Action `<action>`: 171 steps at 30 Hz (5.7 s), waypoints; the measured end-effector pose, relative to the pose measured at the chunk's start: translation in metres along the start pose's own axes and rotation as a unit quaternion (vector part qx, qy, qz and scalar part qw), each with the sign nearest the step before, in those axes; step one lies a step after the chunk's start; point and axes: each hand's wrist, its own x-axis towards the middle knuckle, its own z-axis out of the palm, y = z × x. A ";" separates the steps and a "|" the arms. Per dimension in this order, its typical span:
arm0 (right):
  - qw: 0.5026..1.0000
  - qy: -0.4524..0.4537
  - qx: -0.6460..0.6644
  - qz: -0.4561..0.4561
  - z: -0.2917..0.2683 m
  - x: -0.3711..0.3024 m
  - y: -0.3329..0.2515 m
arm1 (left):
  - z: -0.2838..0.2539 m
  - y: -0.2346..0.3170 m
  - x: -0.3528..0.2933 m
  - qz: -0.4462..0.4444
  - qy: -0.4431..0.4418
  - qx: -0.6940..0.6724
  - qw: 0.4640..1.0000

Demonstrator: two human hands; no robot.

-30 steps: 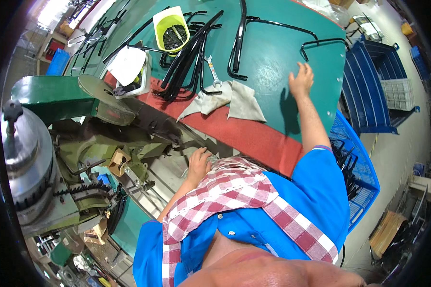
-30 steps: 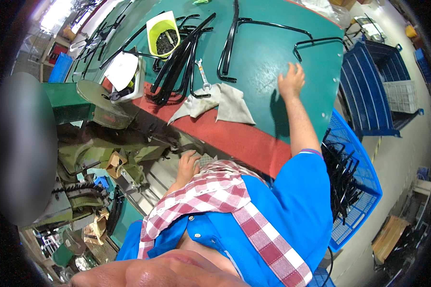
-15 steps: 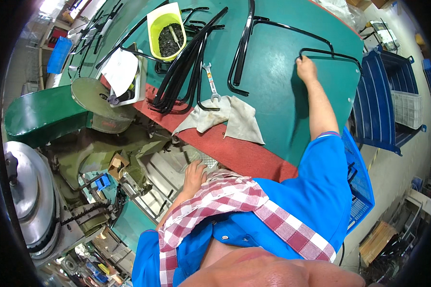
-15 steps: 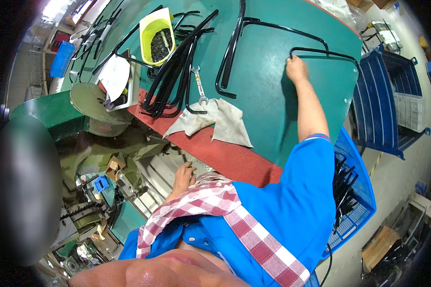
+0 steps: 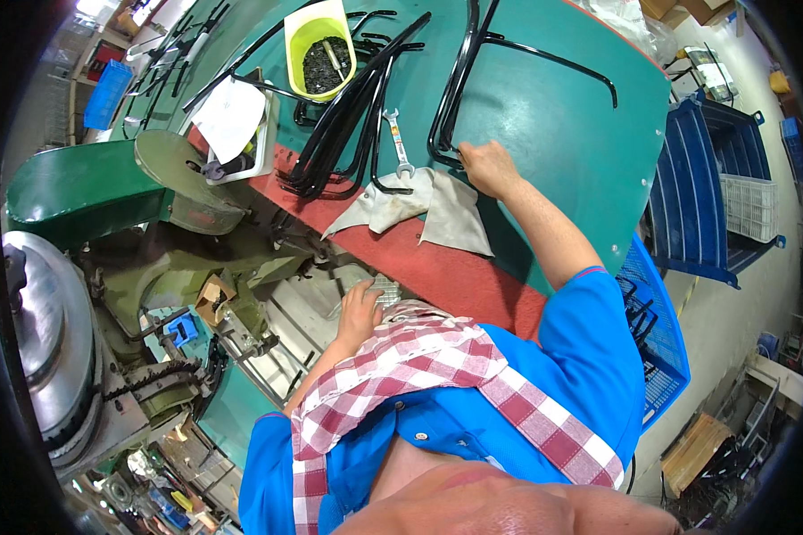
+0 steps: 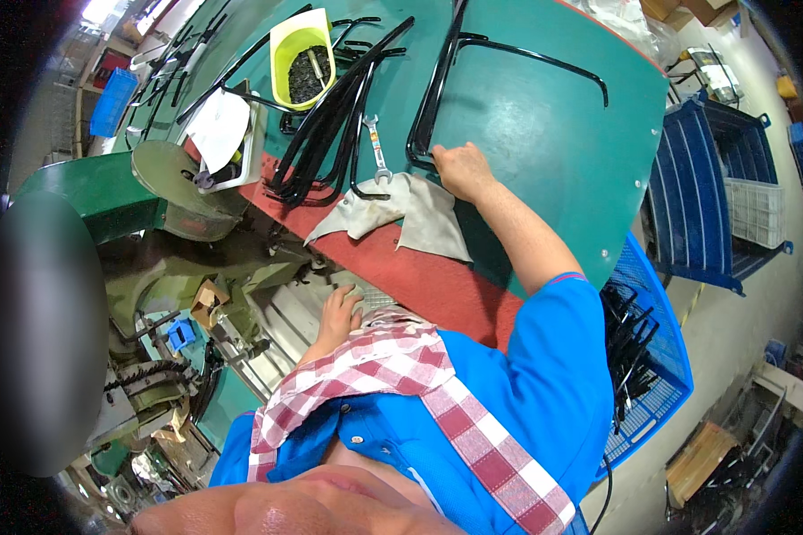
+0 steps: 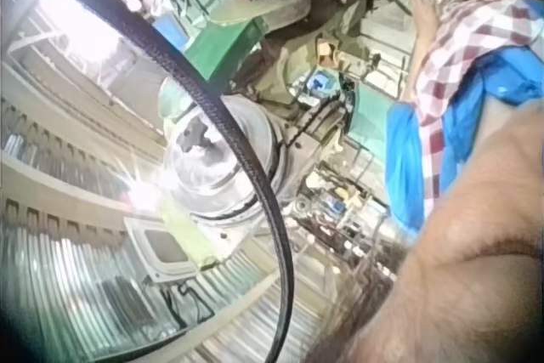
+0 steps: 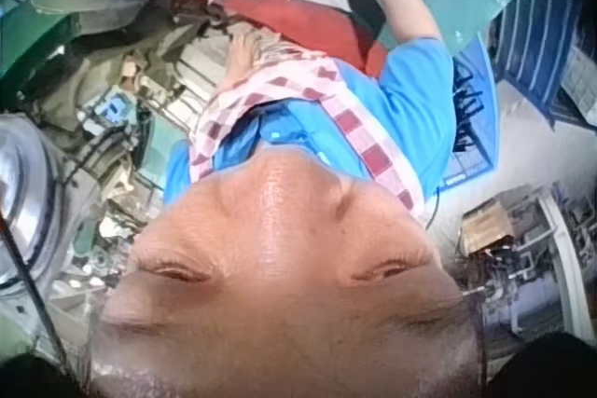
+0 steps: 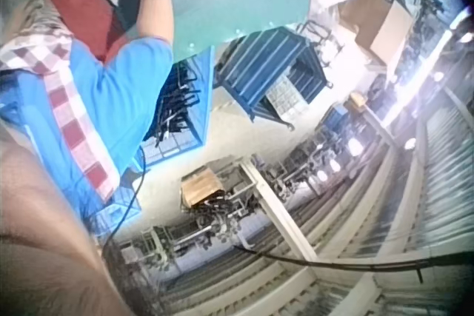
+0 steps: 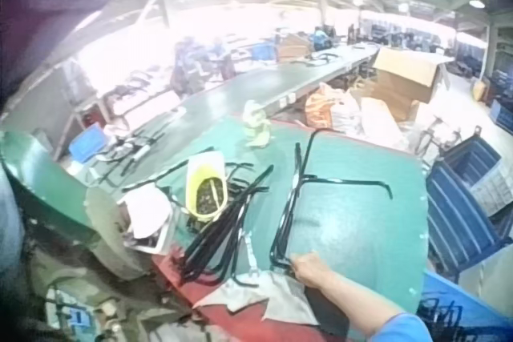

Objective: The person assembles black metal frame components using a green industrial machine. They insert rods into the machine, secure them, and then place the assembled frames into a blue crate. The process is repeated multiple times.

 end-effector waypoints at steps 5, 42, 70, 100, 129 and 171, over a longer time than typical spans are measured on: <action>0.983 -0.131 -0.050 0.115 0.005 0.035 0.000 | -0.011 0.004 -0.018 -0.042 0.020 0.007 0.999; 0.869 0.136 0.390 0.272 0.039 0.010 -0.057 | 0.006 0.016 -0.071 -0.120 0.110 -0.005 0.987; 0.805 0.294 0.512 -0.051 -0.191 -0.158 -0.271 | 0.033 -0.002 -0.253 -0.121 0.219 -0.048 0.967; 0.806 -0.389 0.410 -0.179 0.173 -0.103 -0.515 | -0.088 -0.119 -0.288 -0.393 0.435 -0.427 0.688; 0.965 -0.228 0.099 -0.080 0.115 -0.176 -0.520 | -0.196 -0.341 -0.159 -0.294 0.075 0.150 0.941; 0.904 -0.268 0.159 -0.294 0.117 -0.114 -0.533 | -0.209 -0.290 -0.213 -0.336 0.384 -0.301 0.806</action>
